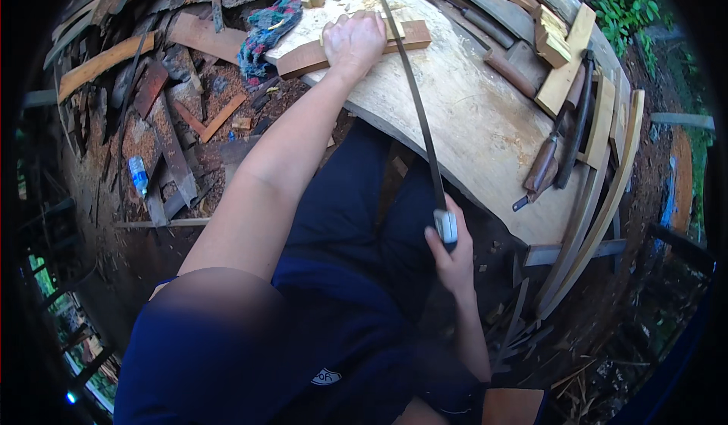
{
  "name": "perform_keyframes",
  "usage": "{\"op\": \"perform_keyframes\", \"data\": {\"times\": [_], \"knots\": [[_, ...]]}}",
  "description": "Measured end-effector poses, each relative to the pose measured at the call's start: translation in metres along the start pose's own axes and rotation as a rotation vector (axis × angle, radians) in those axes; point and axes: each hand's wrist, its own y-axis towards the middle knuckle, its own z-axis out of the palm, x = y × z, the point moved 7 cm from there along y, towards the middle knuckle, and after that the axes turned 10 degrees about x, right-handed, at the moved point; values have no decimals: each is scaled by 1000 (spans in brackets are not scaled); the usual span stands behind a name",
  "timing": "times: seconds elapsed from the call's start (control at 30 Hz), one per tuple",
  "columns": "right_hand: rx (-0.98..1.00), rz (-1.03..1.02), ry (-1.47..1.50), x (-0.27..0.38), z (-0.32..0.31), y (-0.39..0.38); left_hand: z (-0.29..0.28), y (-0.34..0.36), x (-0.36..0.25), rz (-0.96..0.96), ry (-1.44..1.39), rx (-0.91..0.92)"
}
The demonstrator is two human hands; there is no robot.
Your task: Cutting a wooden piece using a hand saw on a workbench in a workshop.
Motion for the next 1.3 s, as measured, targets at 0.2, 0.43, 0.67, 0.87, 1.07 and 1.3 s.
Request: {"op": "perform_keyframes", "data": {"times": [0.2, 0.43, 0.67, 0.87, 1.07, 1.3], "knots": [[-66, -112, -48, 11, 0, 88, 2, -1, -15, 43, 4, 17], [-30, -18, -38, -4, -2, -16, -3, -1, -5, 7, -3, 39], [-18, 39, 106, 7, 0, 114, 5, 3, -16, 13, -40, 7], [-8, -53, 23, -2, 6, 30, 0, 0, 4, -50, 24, 50], [-45, -81, -12, 1, 5, 68, 1, 1, -5, -61, -23, 135], [-135, -48, -101, 18, 2, 123, -3, 0, -3, -18, -4, 26]]}}
